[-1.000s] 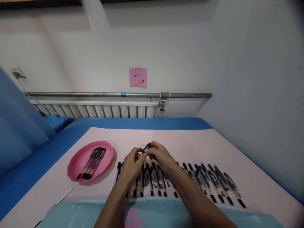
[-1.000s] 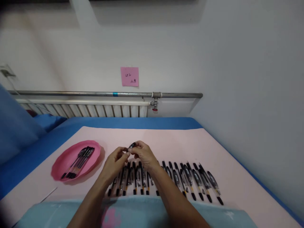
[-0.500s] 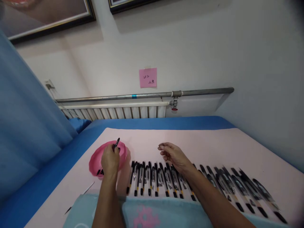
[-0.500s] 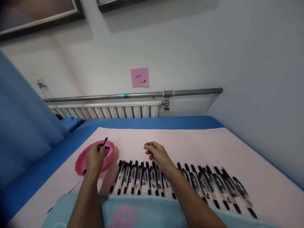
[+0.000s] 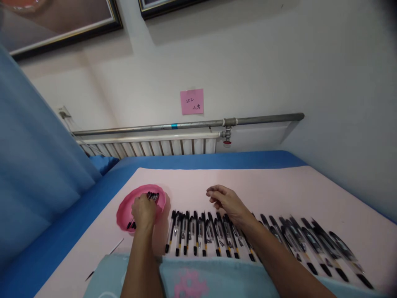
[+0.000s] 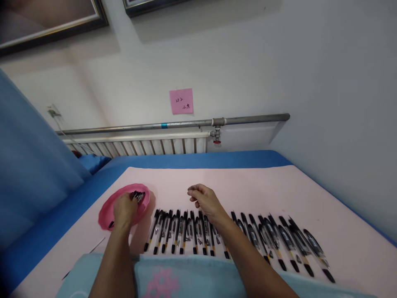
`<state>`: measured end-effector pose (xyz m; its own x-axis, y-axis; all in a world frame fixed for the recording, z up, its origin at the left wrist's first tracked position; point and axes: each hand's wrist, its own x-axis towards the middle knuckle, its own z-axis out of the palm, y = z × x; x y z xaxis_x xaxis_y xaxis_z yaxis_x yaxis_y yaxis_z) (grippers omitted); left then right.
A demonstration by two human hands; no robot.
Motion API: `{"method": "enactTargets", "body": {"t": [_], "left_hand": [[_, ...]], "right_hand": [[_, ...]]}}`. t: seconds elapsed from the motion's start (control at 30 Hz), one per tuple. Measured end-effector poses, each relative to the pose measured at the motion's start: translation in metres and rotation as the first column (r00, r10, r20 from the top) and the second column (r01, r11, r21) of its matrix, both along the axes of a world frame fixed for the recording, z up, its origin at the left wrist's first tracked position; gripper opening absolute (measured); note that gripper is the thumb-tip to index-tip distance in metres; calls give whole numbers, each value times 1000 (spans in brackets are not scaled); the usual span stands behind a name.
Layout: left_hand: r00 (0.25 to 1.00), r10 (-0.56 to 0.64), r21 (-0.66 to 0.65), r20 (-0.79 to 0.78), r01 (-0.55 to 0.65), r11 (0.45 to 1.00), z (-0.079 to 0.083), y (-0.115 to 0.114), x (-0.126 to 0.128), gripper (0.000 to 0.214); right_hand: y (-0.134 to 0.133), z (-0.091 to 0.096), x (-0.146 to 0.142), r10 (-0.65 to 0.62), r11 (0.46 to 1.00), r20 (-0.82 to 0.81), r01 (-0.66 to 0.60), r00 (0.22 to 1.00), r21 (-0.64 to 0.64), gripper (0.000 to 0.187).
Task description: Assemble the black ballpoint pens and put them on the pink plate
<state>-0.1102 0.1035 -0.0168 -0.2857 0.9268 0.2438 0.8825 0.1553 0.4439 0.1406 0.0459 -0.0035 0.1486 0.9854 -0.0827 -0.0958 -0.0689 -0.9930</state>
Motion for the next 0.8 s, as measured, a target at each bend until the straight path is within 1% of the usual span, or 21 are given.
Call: {"method": "enactTargets", "body": {"t": [0.1,0.2,0.27,0.33,0.4,0.43,0.5,0.57,0.63,0.7,0.77,0.8], "left_hand": [[999,34,55,-27,-33,998,9,-2,2,32],[1000,-10,132,-9,11,991,16,-6,12,33],[998,-60,186,17,56,981,19,-9,21,33],[993,-110,239,46,96,966,21,-13,29,33],[985,-154,294,77,125,947,24,-16,35,32],[980,-176,322,92,139,937,26,-17,38,31],[966,-227,371,122,168,913,31,-21,44,30],[948,-284,408,146,204,890,38,-29,50,29],[917,-360,431,170,259,864,44,-42,55,27],[862,-469,417,193,360,834,47,-61,56,25],[790,-574,338,215,492,803,43,-86,51,25],[771,-596,283,225,534,797,39,-99,45,26]], "right_hand": [[-5,13,-1,-21,999,86,18,996,38,11],[-22,41,-5,-56,988,220,23,974,150,13],[-42,64,-10,-80,969,303,3,950,247,14],[-67,83,-16,-94,945,378,-37,921,325,14],[-93,91,-20,-78,933,459,-98,885,347,13],[-105,90,-20,-67,931,503,-127,862,343,12],[-128,80,-18,-41,940,587,-167,808,296,13],[-148,61,-11,-44,960,648,-146,760,237,15],[-166,38,-3,-60,979,686,-91,725,181,16],[-182,18,4,-74,989,731,-44,678,141,16],[-194,1,9,-71,994,767,-19,638,108,17],[-199,-6,10,-65,995,783,-18,619,97,17]]}}
